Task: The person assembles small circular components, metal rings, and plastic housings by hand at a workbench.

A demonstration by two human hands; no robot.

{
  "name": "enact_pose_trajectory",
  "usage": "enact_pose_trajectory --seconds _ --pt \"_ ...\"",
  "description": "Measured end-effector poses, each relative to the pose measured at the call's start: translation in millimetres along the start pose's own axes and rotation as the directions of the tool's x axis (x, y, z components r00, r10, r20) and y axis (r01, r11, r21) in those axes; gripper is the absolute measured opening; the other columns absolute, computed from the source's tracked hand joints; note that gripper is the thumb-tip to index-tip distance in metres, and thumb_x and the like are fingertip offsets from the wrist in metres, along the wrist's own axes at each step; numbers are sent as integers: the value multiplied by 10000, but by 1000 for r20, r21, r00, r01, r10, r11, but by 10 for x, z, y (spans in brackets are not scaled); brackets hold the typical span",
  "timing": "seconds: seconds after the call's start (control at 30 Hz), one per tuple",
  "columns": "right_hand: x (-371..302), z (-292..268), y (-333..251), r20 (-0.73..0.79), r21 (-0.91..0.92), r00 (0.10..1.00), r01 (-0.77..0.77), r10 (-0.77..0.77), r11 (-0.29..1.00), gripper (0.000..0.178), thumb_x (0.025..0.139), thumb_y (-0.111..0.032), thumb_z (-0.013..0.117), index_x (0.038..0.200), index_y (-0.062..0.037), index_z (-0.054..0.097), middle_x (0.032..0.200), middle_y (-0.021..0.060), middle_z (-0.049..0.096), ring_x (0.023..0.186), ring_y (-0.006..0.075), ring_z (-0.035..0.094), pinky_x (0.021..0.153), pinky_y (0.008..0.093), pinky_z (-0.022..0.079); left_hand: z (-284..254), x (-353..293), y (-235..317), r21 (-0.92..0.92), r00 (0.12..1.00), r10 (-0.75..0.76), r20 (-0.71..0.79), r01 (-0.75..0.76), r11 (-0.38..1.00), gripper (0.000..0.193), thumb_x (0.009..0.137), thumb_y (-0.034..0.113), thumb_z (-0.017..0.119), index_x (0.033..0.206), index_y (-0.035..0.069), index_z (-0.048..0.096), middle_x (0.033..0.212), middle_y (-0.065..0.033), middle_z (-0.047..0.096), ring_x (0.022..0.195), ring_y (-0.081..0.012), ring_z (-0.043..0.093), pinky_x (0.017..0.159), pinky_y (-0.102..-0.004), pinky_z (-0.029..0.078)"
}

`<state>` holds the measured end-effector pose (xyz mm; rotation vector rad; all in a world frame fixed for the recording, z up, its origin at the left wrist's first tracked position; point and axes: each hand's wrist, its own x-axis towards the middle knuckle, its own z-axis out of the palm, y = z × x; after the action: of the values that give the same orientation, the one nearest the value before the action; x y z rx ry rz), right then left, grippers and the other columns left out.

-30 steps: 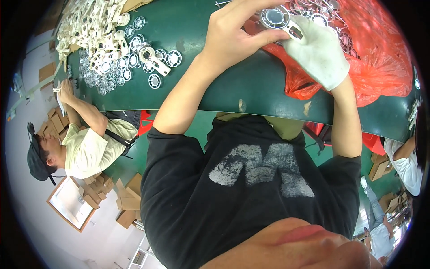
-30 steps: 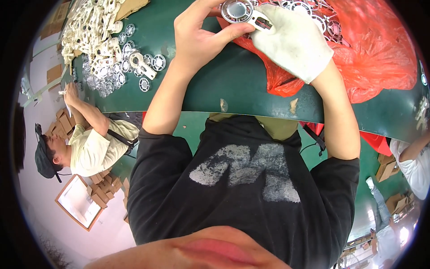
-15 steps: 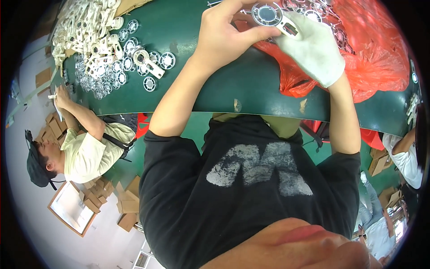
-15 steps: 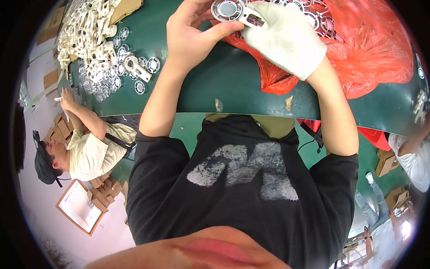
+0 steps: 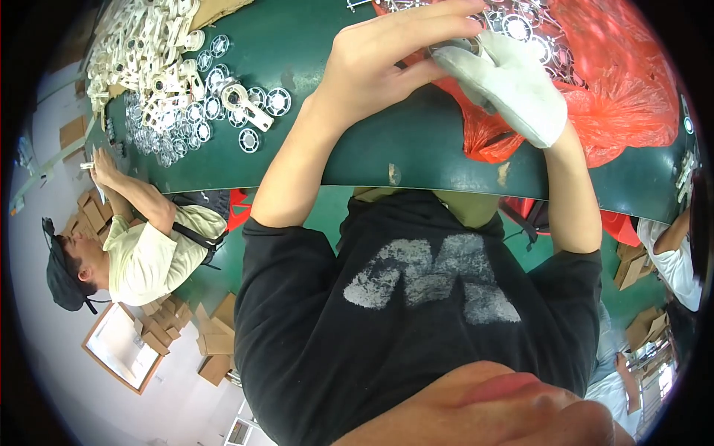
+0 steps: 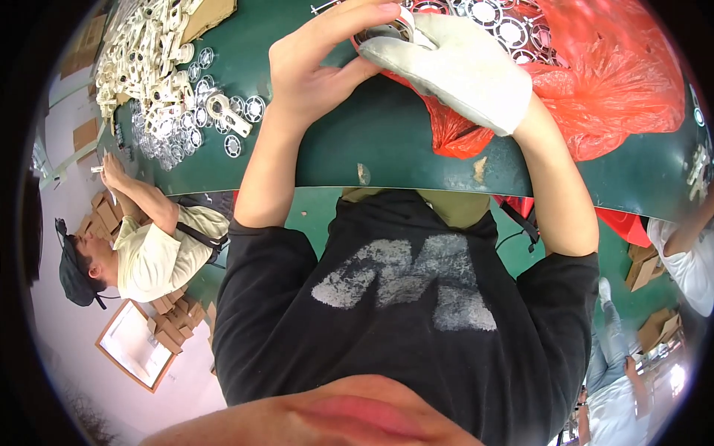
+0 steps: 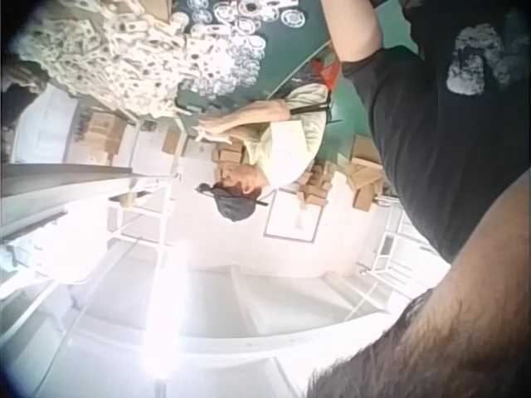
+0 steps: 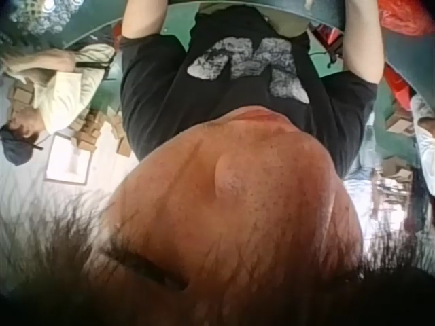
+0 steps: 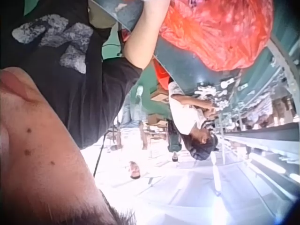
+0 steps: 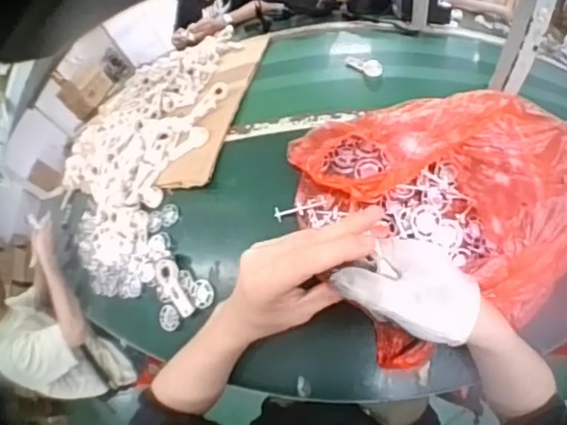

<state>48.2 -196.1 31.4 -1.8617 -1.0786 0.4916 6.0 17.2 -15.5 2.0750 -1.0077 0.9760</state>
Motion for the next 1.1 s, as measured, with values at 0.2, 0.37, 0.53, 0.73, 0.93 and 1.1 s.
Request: enact_pose_trajectory --seconds 0.2,0.37,0.53,0.73,0.93,1.1 --pt "-60 96 125 0 193 898 -432 441 881 346 1020 -326 619 1204 -38 676 795 7 638 701 98 581 613 261 470 -185 305 501 -380 863 -495 102 494 782 541 806 -34 740 1333 -10 621 1379 -227 636 1262 -333 644 1033 -365 517" --pt "-51 172 -37 -98 177 980 -152 171 972 249 1041 -220 621 1217 -54 681 969 70 718 897 164 679 778 314 546 -134 194 493 -680 649 -682 338 669 300 467 978 110 691 1392 -57 553 1410 -188 608 1271 -246 604 1070 -355 467" --pt "-38 255 32 -161 -41 979 -134 126 990 311 1009 -341 653 1150 -68 703 889 129 709 798 230 681 726 341 538 4 41 206 -670 928 -348 133 343 658 308 988 102 694 1244 -66 661 1327 -159 658 1169 -215 648 1002 -339 511" --pt "13 96 -56 -136 -147 940 -330 312 932 339 969 -287 689 1228 -69 675 930 109 722 845 174 686 763 312 527 -236 352 -120 -585 546 -769 334 759 285 196 995 142 653 1086 -18 721 900 -17 668 852 -79 622 705 -227 498" --pt "49 81 -47 -207 -137 961 -216 185 967 348 978 -270 668 1269 -81 686 867 97 735 778 170 690 754 301 533 -596 357 -1133 -714 269 -963 24 678 171 263 1037 217 613 1199 17 670 1045 -63 723 787 -148 674 696 -280 560" --pt "53 83 166 -240 -121 959 -186 153 975 415 969 -408 623 1233 -102 716 961 171 752 895 336 739 837 394 568 -507 254 -937 84 286 -952 110 952 295 326 978 204 652 1214 -17 696 998 -127 756 907 -222 726 807 -334 574"
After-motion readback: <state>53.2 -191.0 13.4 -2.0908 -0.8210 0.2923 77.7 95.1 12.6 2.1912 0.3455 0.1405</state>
